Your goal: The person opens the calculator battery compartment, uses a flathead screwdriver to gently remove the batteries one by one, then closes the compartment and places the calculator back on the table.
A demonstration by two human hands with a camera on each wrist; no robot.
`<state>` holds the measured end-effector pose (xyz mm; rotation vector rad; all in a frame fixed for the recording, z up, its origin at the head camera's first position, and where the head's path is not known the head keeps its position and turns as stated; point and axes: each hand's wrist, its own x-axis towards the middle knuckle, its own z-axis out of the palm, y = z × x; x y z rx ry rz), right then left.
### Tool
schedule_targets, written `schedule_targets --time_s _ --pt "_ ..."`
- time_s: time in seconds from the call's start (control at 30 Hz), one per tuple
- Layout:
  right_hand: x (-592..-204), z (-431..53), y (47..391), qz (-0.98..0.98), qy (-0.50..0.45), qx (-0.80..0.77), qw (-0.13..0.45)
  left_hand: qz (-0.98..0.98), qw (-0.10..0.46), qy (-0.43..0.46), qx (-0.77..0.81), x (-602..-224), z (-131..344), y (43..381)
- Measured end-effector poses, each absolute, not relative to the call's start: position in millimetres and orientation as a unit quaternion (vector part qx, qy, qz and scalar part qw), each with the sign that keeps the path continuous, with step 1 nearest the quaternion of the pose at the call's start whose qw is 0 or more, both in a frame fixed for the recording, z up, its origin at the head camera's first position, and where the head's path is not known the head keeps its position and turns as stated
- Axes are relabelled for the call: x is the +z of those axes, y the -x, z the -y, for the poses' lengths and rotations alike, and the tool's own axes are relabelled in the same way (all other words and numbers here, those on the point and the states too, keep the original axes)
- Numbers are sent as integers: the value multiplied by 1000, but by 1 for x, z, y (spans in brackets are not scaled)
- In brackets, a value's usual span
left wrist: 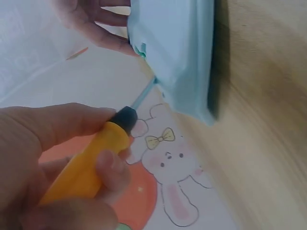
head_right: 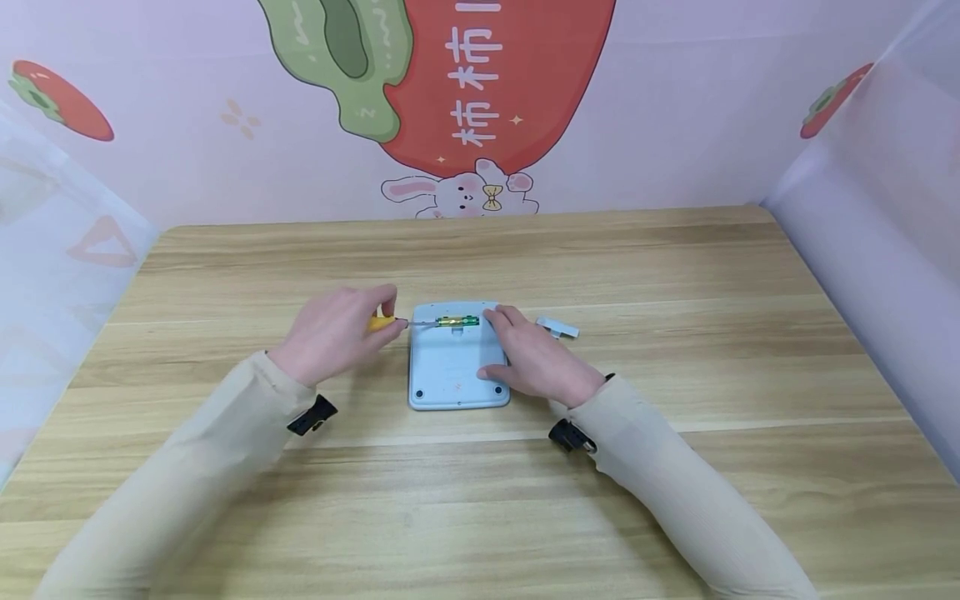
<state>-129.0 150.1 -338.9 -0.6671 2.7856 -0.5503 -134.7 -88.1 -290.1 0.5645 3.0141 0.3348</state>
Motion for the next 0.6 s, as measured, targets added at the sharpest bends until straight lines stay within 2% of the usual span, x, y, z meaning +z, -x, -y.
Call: schedule_targets --time_s 0.6 --pt "-338 -150 129 -947 220 -197 124 -982 74 -168 34 -266 60 138"
